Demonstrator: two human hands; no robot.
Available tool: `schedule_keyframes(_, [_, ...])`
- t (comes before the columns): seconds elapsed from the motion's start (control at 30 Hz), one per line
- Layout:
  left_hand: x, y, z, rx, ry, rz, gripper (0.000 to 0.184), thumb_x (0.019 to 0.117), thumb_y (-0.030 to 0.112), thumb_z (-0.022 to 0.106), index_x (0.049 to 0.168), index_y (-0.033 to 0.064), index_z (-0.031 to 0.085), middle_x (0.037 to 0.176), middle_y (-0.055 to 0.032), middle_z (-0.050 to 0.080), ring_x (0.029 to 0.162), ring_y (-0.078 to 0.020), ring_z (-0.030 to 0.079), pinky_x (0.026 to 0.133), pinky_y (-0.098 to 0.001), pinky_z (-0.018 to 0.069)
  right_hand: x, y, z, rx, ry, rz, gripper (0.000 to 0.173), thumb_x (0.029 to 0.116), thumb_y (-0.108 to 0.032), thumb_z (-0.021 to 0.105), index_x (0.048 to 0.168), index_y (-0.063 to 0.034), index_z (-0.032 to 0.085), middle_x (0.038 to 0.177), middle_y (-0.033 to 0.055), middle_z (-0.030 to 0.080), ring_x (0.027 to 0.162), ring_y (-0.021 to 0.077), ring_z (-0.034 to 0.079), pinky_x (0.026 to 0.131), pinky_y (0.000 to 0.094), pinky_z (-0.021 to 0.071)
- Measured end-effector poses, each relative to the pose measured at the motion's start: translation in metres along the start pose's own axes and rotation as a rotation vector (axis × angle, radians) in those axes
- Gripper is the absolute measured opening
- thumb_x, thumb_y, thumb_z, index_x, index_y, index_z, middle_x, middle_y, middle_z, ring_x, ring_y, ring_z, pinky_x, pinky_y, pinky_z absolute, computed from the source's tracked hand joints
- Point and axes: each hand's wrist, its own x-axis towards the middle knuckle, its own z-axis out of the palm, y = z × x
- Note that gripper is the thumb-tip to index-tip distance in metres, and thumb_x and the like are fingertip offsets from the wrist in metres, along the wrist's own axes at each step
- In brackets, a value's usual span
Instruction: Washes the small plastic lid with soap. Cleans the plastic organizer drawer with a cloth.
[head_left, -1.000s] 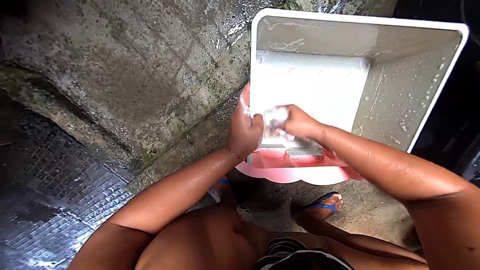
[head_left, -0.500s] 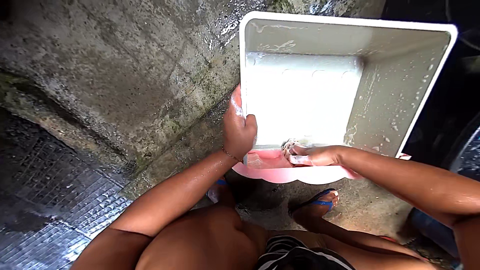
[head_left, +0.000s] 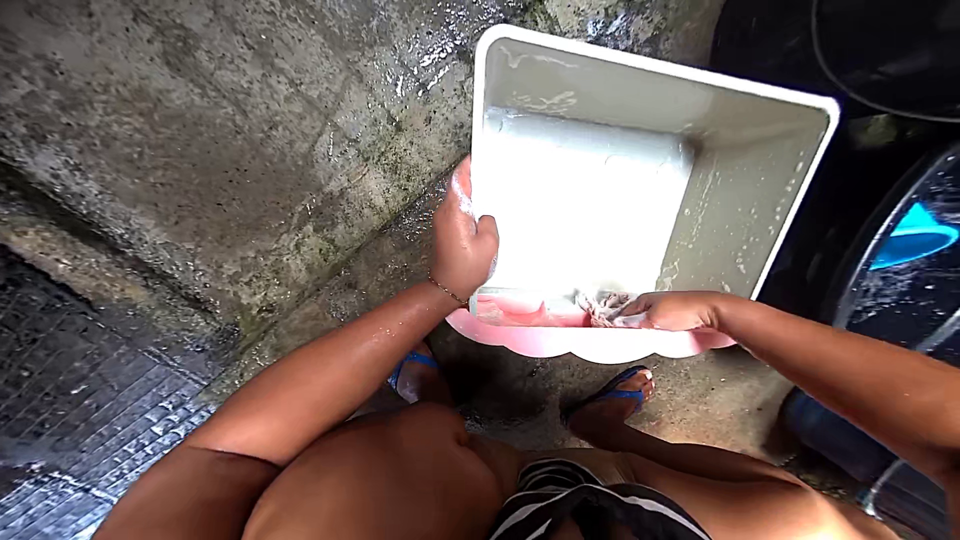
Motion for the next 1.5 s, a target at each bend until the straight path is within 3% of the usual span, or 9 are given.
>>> schedule_keyframes(0.07, [0.0, 0.001, 0.001, 0.037, -0.025, 0.007, 0.07, 0.0806, -0.008, 0.05, 0.15, -0.0068, 0.039, 0.138, -0.0185, 0.061, 0.121, -0.0132, 0.063, 0.102, -0.0298, 0.0522, -0.002, 0.028, -0.005, -0.073, 0.031, 0.042, 0.031, 0.1078, -0.023, 0.053, 0.125, -0.0025, 0.067, 0.111, 0.0186, 0.068, 0.101, 0.0264, 0.063, 0.092, 0.0512, 0.0484])
schedule_keyframes(0.3, [-0.001, -0.002, 0.001, -0.006, 0.011, 0.023, 0.068, 0.0798, -0.01, 0.05, 0.148, -0.0086, 0.042, 0.137, -0.0193, 0.061, 0.121, -0.0128, 0.063, 0.102, -0.0285, 0.052, -0.021, 0.054, 0.008, -0.271, 0.081, 0.141, 0.051, 0.1111, -0.041, 0.041, 0.13, 0.001, 0.065, 0.134, 0.0272, 0.061, 0.13, 0.043, 0.054, 0.11, 0.0638, 0.0369])
schedule_keyframes(0.53, [0.001, -0.004, 0.005, -0.21, -0.035, 0.01, 0.057, 0.0934, -0.006, 0.052, 0.149, -0.008, 0.037, 0.137, -0.018, 0.059, 0.117, -0.0125, 0.064, 0.1, -0.0288, 0.0547, -0.018, 0.002, 0.03, 0.307, 0.426, -0.15, 0.021, 0.1065, -0.016, 0.052, 0.098, -0.0027, 0.066, 0.078, 0.0029, 0.057, 0.067, 0.009, 0.053, 0.065, 0.0305, 0.0485])
schedule_keyframes(0.73, [-0.014, 0.022, -0.002, -0.043, -0.186, -0.257, 0.057, 0.1127, 0.044, 0.022, 0.164, 0.0206, 0.022, 0.158, -0.005, 0.045, 0.135, -0.0126, 0.051, 0.114, -0.0374, 0.0414, 0.065, -0.182, 0.064, 1.186, 0.438, -0.861, 0.053, 0.1115, -0.039, 0.031, 0.157, -0.0117, 0.031, 0.14, 0.0114, 0.057, 0.123, 0.0164, 0.059, 0.103, 0.0398, 0.0507])
schedule_keyframes(0.93, [-0.007, 0.006, 0.003, -0.016, -0.268, -0.255, 0.061, 0.1118, 0.041, 0.034, 0.165, 0.0181, 0.015, 0.164, -0.0072, 0.035, 0.143, -0.0154, 0.045, 0.118, -0.0383, 0.0368, 0.095, -0.235, -0.037, 1.321, 0.887, -0.973, 0.058, 0.1138, -0.037, 0.018, 0.155, 0.0008, 0.034, 0.155, 0.0201, 0.043, 0.142, 0.022, 0.044, 0.117, 0.0389, 0.0372])
schedule_keyframes(1.03, [-0.001, 0.0, 0.008, -0.107, -0.231, -0.245, 0.062, 0.1113, 0.034, 0.04, 0.164, 0.0127, 0.017, 0.16, -0.011, 0.041, 0.138, -0.0143, 0.05, 0.115, -0.0361, 0.0421, 0.104, -0.215, -0.003, 1.196, 0.744, -0.885, 0.058, 0.1125, -0.036, 0.026, 0.164, -0.0092, 0.021, 0.166, 0.0137, 0.032, 0.149, 0.0215, 0.036, 0.122, 0.0444, 0.033])
schedule_keyframes(1.13, [-0.002, 0.001, 0.013, -0.144, -0.171, -0.238, 0.057, 0.1113, 0.028, 0.042, 0.162, 0.008, 0.024, 0.156, -0.0132, 0.046, 0.135, -0.0141, 0.053, 0.114, -0.0343, 0.0421, 0.091, -0.211, 0.04, 1.333, 0.67, -0.528, 0.037, 0.1094, -0.021, 0.046, 0.143, -0.0051, 0.045, 0.119, 0.0159, 0.063, 0.1, 0.0242, 0.064, 0.082, 0.046, 0.0535])
schedule_keyframes(1.23, [-0.005, 0.001, 0.016, -0.179, -0.143, -0.232, 0.052, 0.112, 0.023, 0.039, 0.16, 0.0054, 0.028, 0.152, -0.0148, 0.05, 0.13, -0.0134, 0.056, 0.111, -0.0324, 0.0452, 0.067, -0.228, 0.002, 1.521, 0.83, -0.682, 0.045, 0.1107, -0.024, 0.044, 0.15, -0.003, 0.037, 0.136, 0.0204, 0.057, 0.119, 0.0259, 0.06, 0.098, 0.044, 0.0518])
schedule_keyframes(1.5, [0.005, 0.019, 0.01, 0.046, -0.201, -0.277, 0.072, 0.0949, -0.003, 0.05, 0.161, 0.0088, 0.027, 0.14, -0.0207, 0.059, 0.115, -0.0243, 0.066, 0.096, -0.0427, 0.0545, 0.061, -0.214, -0.112, 2.044, 1.249, -0.768, 0.057, 0.1065, -0.061, 0.031, 0.11, -0.0069, 0.049, 0.068, 0.0019, 0.047, 0.043, 0.0106, 0.041, 0.041, 0.0301, 0.0426])
